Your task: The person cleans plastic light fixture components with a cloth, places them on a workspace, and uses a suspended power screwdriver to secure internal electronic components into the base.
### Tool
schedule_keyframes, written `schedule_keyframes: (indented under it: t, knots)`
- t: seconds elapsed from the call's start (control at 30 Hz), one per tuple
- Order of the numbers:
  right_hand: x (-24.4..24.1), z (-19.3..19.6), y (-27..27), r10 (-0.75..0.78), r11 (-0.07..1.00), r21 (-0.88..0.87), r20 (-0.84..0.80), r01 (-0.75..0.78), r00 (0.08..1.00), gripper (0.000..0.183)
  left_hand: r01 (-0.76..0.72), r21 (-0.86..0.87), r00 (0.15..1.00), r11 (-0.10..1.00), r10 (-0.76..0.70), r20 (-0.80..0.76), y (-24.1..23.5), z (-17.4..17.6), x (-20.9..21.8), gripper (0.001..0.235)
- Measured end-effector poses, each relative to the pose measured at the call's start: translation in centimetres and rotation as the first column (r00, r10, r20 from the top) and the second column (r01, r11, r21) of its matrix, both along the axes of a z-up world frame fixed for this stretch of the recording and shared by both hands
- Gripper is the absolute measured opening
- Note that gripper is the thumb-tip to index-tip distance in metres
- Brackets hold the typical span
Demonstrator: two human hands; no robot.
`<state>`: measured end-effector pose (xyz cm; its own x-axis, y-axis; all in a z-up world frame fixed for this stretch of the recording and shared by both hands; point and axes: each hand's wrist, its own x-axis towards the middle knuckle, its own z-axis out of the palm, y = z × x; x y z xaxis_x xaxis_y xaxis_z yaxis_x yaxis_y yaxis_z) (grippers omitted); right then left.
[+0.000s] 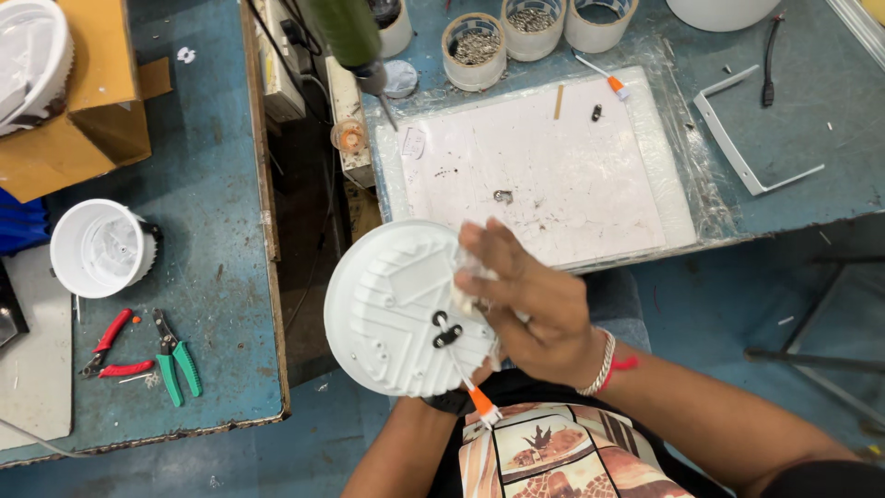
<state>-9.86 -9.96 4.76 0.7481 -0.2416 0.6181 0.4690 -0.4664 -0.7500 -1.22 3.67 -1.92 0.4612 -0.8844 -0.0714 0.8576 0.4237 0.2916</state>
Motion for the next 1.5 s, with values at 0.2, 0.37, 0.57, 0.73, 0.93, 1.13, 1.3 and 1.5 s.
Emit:
schedule_keyframes:
  t: [0.2, 0.37, 0.57, 0.73, 0.93, 1.13, 1.3, 1.5]
  knots:
    - [-1.5, -1.8, -1.6, 0.148, 0.989, 0.042, -0.118, -0.144, 0.982, 0.041, 0.108, -0.207, 0.994, 0.972, -0.107, 0.018, 0.7, 0.4, 0.9, 0.077]
    - [-2.1, -0.6, -1.6, 0.126, 0.935, 0.339, -0.053, -0.101, 0.991, 0.035, 0.105, -0.208, 0.994, 0.972, -0.102, 0.027, -0.8, -0.4, 0.5, 0.075]
    - [-0.3, -0.3, 2.1, 0.243, 0.881, -0.426, 0.033, -0.206, 0.969, 0.035, 0.194, -0.234, 0.980, 0.953, -0.200, -0.001, -1.9, -2.8, -1.9, 0.074]
    - [1.5, -0.3, -0.1, 0.266, 0.937, -0.236, 0.000, -0.259, 0.964, 0.035, 0.043, -0.070, 0.999, 0.997, -0.044, -0.012, -1.3, -6.5, -2.5, 0.073]
    - [0.4, -2.4, 1.7, 0.339, 0.895, -0.320, 0.029, -0.312, 0.940, 0.036, 0.179, -0.342, 0.957, 0.922, -0.244, -0.157, 0.0, -5.6, -3.7, 0.074]
    - [1.8, 1.2, -0.1, 0.144, 0.768, -0.634, 0.038, -0.088, 0.989, 0.043, 0.053, -0.024, 0.950, 0.998, -0.043, 0.309, -1.7, -2.5, -1.9, 0.058]
    - [2.2, 2.4, 0.7, 0.186, 0.830, -0.525, -0.057, -0.187, 0.981, 0.032, 0.037, -0.101, 0.962, 0.994, -0.008, 0.272, -1.4, -2.6, -1.7, 0.053]
    - [1.4, 2.3, 1.3, 0.242, 0.718, -0.672, -0.004, -0.182, 0.970, 0.017, -0.043, -0.552, 0.896, 0.833, -0.212, -0.389, -2.0, -6.8, -2.0, 0.060]
